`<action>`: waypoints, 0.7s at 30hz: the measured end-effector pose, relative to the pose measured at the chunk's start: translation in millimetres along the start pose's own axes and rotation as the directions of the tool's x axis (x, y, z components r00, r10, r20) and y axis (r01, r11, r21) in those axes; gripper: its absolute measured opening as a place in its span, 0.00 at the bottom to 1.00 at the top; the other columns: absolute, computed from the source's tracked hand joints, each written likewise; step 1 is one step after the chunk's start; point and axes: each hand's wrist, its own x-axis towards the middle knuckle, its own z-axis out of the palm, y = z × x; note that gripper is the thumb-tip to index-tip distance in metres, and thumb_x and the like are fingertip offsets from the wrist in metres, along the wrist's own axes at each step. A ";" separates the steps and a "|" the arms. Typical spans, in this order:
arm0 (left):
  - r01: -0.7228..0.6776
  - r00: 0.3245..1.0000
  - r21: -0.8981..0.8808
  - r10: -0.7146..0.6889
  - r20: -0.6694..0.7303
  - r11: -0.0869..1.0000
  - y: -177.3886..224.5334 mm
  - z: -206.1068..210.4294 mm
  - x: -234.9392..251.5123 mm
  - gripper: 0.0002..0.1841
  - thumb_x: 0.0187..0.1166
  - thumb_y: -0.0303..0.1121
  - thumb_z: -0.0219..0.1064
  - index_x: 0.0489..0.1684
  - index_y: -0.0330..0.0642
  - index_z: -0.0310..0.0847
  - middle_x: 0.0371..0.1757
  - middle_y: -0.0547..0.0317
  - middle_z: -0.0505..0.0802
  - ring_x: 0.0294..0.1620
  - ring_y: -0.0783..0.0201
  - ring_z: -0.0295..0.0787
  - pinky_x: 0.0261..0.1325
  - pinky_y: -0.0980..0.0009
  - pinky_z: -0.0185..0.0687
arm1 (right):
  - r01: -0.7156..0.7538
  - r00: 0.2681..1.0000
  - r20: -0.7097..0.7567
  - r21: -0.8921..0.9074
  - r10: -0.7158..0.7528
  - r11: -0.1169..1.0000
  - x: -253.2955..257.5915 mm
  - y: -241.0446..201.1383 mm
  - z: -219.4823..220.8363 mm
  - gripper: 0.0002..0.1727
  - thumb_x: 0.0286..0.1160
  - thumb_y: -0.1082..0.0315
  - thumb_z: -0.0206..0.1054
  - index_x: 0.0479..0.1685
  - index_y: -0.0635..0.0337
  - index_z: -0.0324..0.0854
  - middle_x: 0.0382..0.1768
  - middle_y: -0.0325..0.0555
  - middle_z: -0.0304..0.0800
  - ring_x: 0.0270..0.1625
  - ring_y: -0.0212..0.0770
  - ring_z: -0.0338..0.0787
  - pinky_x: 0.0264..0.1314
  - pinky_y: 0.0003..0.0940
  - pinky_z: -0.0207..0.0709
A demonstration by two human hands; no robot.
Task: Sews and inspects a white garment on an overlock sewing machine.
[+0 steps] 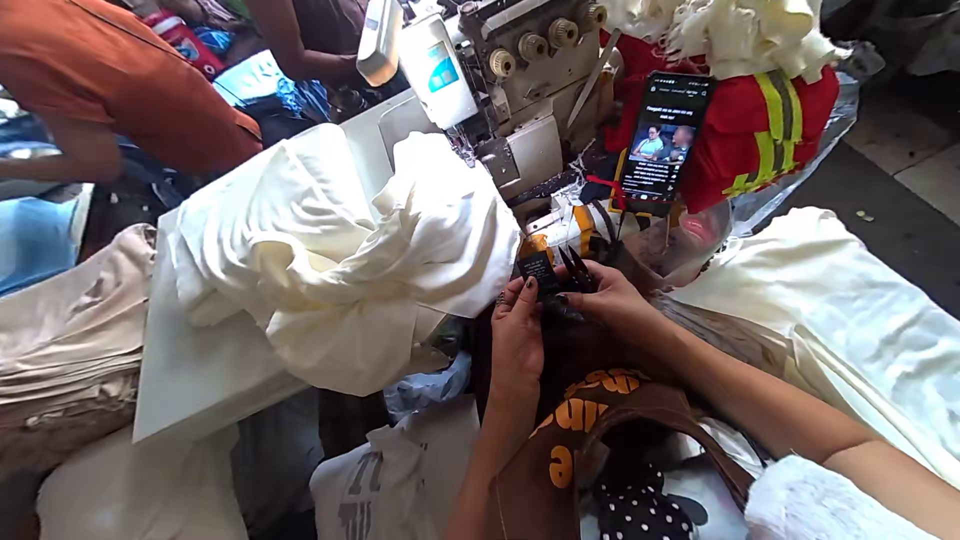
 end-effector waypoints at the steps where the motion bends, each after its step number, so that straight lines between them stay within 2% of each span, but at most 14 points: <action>1: 0.014 1.000 -0.001 -0.014 0.017 1.000 -3.3 -0.5 -1.6 0.05 0.84 0.22 0.62 0.49 0.36 0.81 0.43 0.52 0.93 0.42 0.63 0.90 0.52 0.66 0.87 | -0.034 0.999 -0.035 0.065 0.036 0.997 1.8 0.6 4.7 0.14 0.71 0.74 0.74 0.55 0.60 0.84 0.30 0.36 0.86 0.19 0.23 0.73 0.22 0.18 0.68; 3: -0.045 0.998 0.081 0.042 0.045 0.996 -7.5 -3.1 -3.0 0.05 0.82 0.20 0.63 0.50 0.33 0.81 0.43 0.52 0.93 0.43 0.64 0.91 0.53 0.67 0.88 | -0.066 0.990 -0.112 0.151 0.084 0.986 8.6 0.9 6.3 0.10 0.73 0.76 0.72 0.50 0.63 0.82 0.21 0.36 0.80 0.13 0.24 0.67 0.17 0.18 0.64; 4: -0.146 0.989 0.181 0.137 0.062 0.973 -8.5 -5.1 -2.8 0.08 0.80 0.19 0.65 0.53 0.30 0.81 0.44 0.52 0.92 0.44 0.65 0.91 0.53 0.67 0.88 | -0.057 0.985 -0.154 0.157 0.081 0.986 12.2 -0.8 4.2 0.09 0.73 0.76 0.72 0.50 0.63 0.82 0.19 0.36 0.79 0.12 0.24 0.67 0.16 0.18 0.64; 5: -0.283 0.959 0.306 0.265 0.100 0.909 -8.9 -8.8 -2.2 0.11 0.77 0.18 0.67 0.55 0.28 0.81 0.46 0.52 0.92 0.47 0.65 0.91 0.55 0.68 0.88 | -0.036 0.979 -0.197 0.118 0.059 0.992 14.6 -3.4 1.9 0.09 0.73 0.76 0.72 0.49 0.64 0.82 0.20 0.36 0.79 0.13 0.24 0.68 0.16 0.18 0.64; 6: -0.424 0.904 0.430 0.395 0.161 0.797 -8.0 -12.8 -1.2 0.14 0.74 0.19 0.70 0.56 0.27 0.80 0.49 0.53 0.92 0.49 0.67 0.91 0.55 0.70 0.89 | 0.001 0.974 -0.225 0.037 0.008 0.999 15.7 -5.6 -0.4 0.09 0.72 0.75 0.73 0.49 0.64 0.84 0.23 0.37 0.82 0.15 0.23 0.70 0.19 0.18 0.66; 7: -0.546 0.832 0.517 0.501 0.238 0.660 -5.9 -16.7 0.5 0.16 0.71 0.20 0.73 0.56 0.27 0.81 0.51 0.51 0.92 0.50 0.66 0.91 0.55 0.71 0.89 | 0.054 0.973 -0.219 -0.076 -0.070 0.996 16.1 -6.7 -2.7 0.10 0.72 0.74 0.74 0.49 0.64 0.85 0.30 0.37 0.87 0.21 0.23 0.76 0.25 0.19 0.71; 9: -0.699 0.694 0.582 0.590 0.413 0.415 -1.8 -20.6 2.8 0.18 0.69 0.23 0.77 0.57 0.28 0.85 0.57 0.47 0.90 0.56 0.64 0.90 0.58 0.71 0.90 | 0.199 0.965 -0.098 -0.323 -0.242 0.925 15.4 -5.3 -5.8 0.10 0.75 0.71 0.71 0.50 0.65 0.87 0.44 0.42 0.92 0.42 0.25 0.88 0.49 0.23 0.83; 10: -0.726 0.661 0.592 0.590 0.464 0.349 -2.1 -19.7 1.7 0.20 0.68 0.24 0.78 0.58 0.28 0.85 0.60 0.44 0.90 0.58 0.63 0.90 0.60 0.71 0.90 | 0.246 0.959 -0.030 -0.406 -0.282 0.880 14.0 -4.7 -4.3 0.10 0.76 0.70 0.69 0.51 0.65 0.88 0.47 0.45 0.93 0.49 0.27 0.89 0.57 0.26 0.83; 11: -0.733 0.651 0.602 0.583 0.487 0.315 -3.9 -17.7 -0.5 0.21 0.67 0.23 0.78 0.59 0.27 0.85 0.60 0.43 0.90 0.58 0.63 0.90 0.61 0.71 0.89 | 0.272 0.955 0.025 -0.465 -0.295 0.842 11.9 -4.8 -1.6 0.11 0.78 0.69 0.67 0.52 0.65 0.89 0.49 0.46 0.92 0.52 0.29 0.89 0.60 0.27 0.82; 13: -0.729 0.653 0.613 0.576 0.491 0.305 -7.5 -14.8 -4.1 0.20 0.66 0.20 0.77 0.58 0.27 0.85 0.57 0.45 0.93 0.58 0.64 0.92 0.64 0.71 0.89 | 0.295 0.952 0.091 -0.530 -0.292 0.795 8.7 -6.5 3.9 0.12 0.81 0.69 0.64 0.52 0.65 0.88 0.49 0.49 0.91 0.53 0.31 0.87 0.60 0.27 0.79; 15: -0.720 0.667 0.606 0.580 0.468 0.338 -6.7 -15.7 -6.3 0.17 0.66 0.18 0.76 0.54 0.27 0.87 0.52 0.48 0.95 0.54 0.66 0.94 0.61 0.72 0.90 | 0.310 0.949 0.122 -0.539 -0.291 0.784 7.2 -7.1 5.3 0.12 0.83 0.68 0.63 0.52 0.65 0.88 0.48 0.49 0.90 0.52 0.32 0.87 0.60 0.26 0.78; 17: -0.694 0.702 0.589 0.570 0.427 0.413 -1.1 -16.7 -8.5 0.14 0.66 0.17 0.76 0.51 0.27 0.87 0.47 0.51 0.97 0.48 0.68 0.96 0.56 0.72 0.93 | 0.333 0.942 0.137 -0.514 -0.307 0.791 7.0 -4.5 3.9 0.12 0.83 0.66 0.64 0.51 0.63 0.89 0.47 0.47 0.90 0.51 0.29 0.85 0.57 0.23 0.77; 19: -0.635 0.764 0.571 0.533 0.364 0.520 3.9 -16.8 -10.3 0.15 0.64 0.15 0.76 0.50 0.27 0.87 0.44 0.53 0.97 0.44 0.68 0.96 0.52 0.72 0.94 | 0.362 0.931 0.137 -0.471 -0.338 0.805 8.1 -1.0 3.0 0.11 0.80 0.66 0.68 0.52 0.63 0.89 0.48 0.46 0.90 0.53 0.30 0.86 0.59 0.25 0.79; 21: -0.562 0.824 0.528 0.487 0.290 0.636 6.8 -16.2 -11.0 0.17 0.62 0.12 0.76 0.50 0.26 0.87 0.40 0.54 0.97 0.40 0.68 0.96 0.48 0.72 0.94 | 0.350 0.936 0.127 -0.399 -0.327 0.848 9.5 -2.1 2.6 0.16 0.75 0.68 0.73 0.59 0.62 0.86 0.54 0.46 0.88 0.55 0.30 0.86 0.59 0.24 0.80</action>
